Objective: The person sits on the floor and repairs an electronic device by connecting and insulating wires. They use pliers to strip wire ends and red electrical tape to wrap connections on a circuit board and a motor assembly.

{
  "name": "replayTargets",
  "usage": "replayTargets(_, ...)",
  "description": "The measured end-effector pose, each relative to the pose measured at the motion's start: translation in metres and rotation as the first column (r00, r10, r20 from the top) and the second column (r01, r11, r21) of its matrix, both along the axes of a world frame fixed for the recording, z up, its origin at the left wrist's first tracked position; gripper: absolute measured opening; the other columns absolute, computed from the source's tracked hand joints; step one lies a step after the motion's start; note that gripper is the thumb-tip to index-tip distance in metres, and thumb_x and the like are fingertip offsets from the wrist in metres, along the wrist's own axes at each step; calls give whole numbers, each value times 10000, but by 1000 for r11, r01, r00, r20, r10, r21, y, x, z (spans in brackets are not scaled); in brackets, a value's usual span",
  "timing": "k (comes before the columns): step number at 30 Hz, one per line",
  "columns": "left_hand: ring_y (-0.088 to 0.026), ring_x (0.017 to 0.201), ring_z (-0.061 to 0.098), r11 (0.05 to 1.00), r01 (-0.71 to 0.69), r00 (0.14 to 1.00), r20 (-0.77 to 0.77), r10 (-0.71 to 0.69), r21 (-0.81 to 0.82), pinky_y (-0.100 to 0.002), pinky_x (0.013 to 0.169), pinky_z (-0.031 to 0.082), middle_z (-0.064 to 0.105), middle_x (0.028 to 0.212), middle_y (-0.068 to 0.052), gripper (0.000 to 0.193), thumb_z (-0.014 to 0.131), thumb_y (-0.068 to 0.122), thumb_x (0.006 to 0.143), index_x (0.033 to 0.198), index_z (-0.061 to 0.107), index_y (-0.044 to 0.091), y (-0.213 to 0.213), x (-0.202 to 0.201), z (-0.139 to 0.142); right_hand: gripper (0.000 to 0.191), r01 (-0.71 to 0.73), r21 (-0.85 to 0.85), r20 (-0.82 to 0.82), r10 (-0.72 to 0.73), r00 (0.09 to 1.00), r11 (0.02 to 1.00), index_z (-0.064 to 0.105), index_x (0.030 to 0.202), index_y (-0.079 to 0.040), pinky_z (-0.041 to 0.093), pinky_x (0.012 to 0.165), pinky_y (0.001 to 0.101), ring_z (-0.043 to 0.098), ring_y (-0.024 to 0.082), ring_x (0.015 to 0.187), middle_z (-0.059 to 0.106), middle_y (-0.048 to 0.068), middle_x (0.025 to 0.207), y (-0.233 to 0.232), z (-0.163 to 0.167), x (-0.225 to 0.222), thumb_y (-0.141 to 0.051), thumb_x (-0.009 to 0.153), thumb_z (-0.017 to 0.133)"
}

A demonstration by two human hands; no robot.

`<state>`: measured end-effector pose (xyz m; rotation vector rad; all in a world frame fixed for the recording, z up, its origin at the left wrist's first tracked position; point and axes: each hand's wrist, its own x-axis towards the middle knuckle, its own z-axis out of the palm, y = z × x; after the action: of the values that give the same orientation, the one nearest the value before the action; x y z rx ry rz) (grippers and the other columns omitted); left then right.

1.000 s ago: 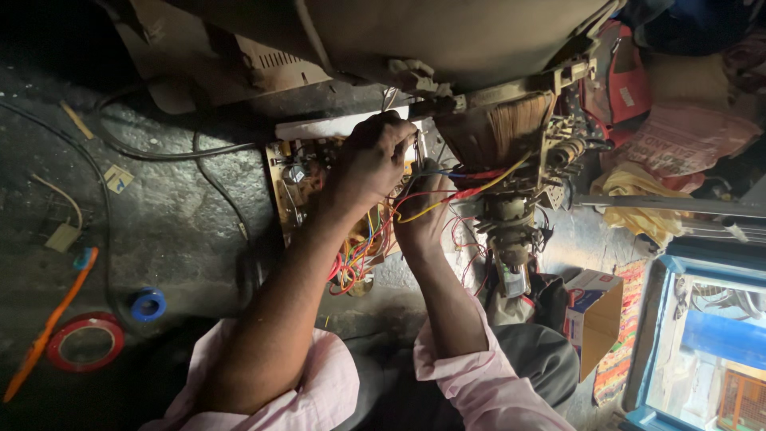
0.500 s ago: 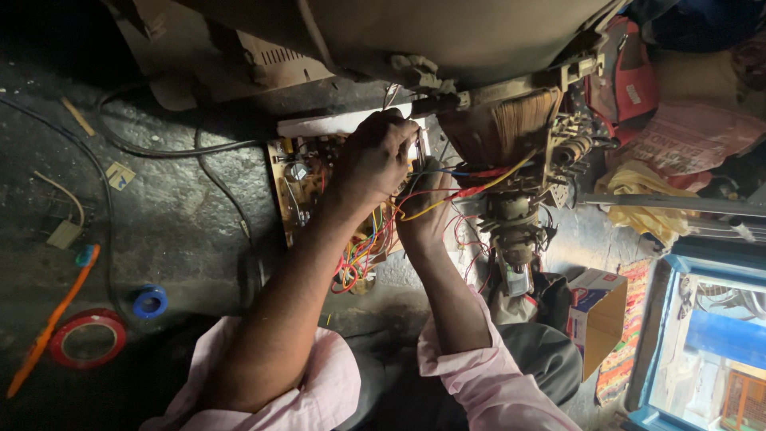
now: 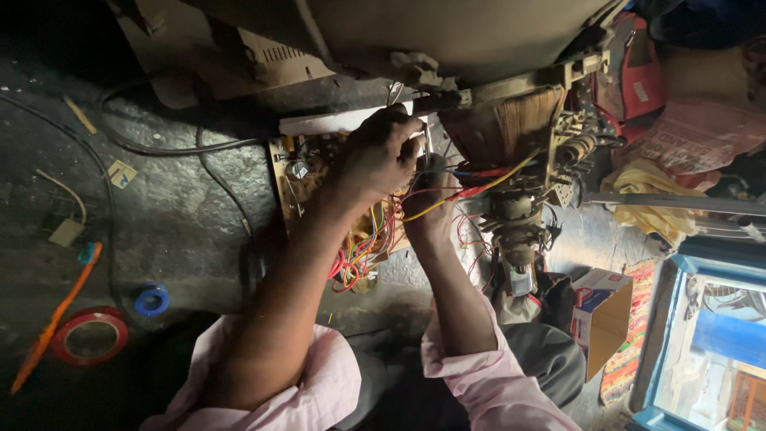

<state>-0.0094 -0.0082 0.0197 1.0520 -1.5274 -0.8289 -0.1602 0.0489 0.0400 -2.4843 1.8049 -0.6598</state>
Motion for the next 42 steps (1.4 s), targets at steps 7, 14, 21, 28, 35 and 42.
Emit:
replayTargets(7, -332, 983, 699, 986, -3, 998, 64, 14, -164, -409, 898, 566, 721, 1066, -170, 571, 835, 406, 929, 1303, 624, 28, 1, 7, -2, 243, -32, -54, -32, 31, 999, 998, 556, 1198, 31, 467, 705, 520, 597, 444, 828, 609, 237, 966, 1, 15, 1, 40, 955, 561)
replayTargets(14, -342, 916, 701, 981, 10, 998, 56, 1, -194, -419, 823, 569, 719, 1024, -174, 577, 850, 335, 853, 1291, 638, 24, -1, 6, -10, 205, -4, 20, -20, 5, 1000, 1000, 607, 1122, -43, 479, 720, 512, 621, 413, 832, 637, 199, 932, 7, 22, 4, 11, 927, 571)
replayTargets(21, -349, 791, 683, 985, -20, 994, 106, 39, -169, -443, 703, 543, 695, 876, -164, 457, 871, 317, 800, 1080, 685, 8, 3, 16, 11, 91, 34, -67, -126, -42, 991, 997, 631, 1027, -28, 482, 705, 499, 641, 379, 812, 634, 170, 879, 9, 21, 3, -19, 937, 622)
replayTargets(28, -341, 782, 677, 992, -28, 988, 150, 46, -120, -462, 718, 526, 650, 800, -147, 209, 808, 105, 793, 831, 610, 51, 4, 19, 26, 114, 13, -138, -10, -15, 1000, 990, 656, 1042, -1, 503, 675, 465, 656, 369, 761, 653, 168, 885, 13, 26, 13, -26, 952, 591)
replayTargets(35, -318, 800, 690, 995, -12, 980, 197, 32, -101, -436, 718, 543, 687, 851, -138, 329, 842, 273, 822, 991, 656, 62, 5, 6, 4, 66, 158, -123, 22, -157, 987, 980, 651, 946, -15, 484, 613, 454, 620, 369, 614, 623, 143, 718, 17, 16, 16, -76, 951, 626)
replayTargets(42, -321, 938, 711, 986, 25, 1000, 13, -23, -162, -416, 827, 572, 724, 1048, -150, 603, 859, 373, 877, 1329, 607, 63, 3, 7, -6, 60, 16, -27, 3, -16, 1000, 1000, 591, 1043, -1, 472, 699, 497, 613, 401, 796, 611, 196, 900, 7, 25, 7, -19, 986, 587)
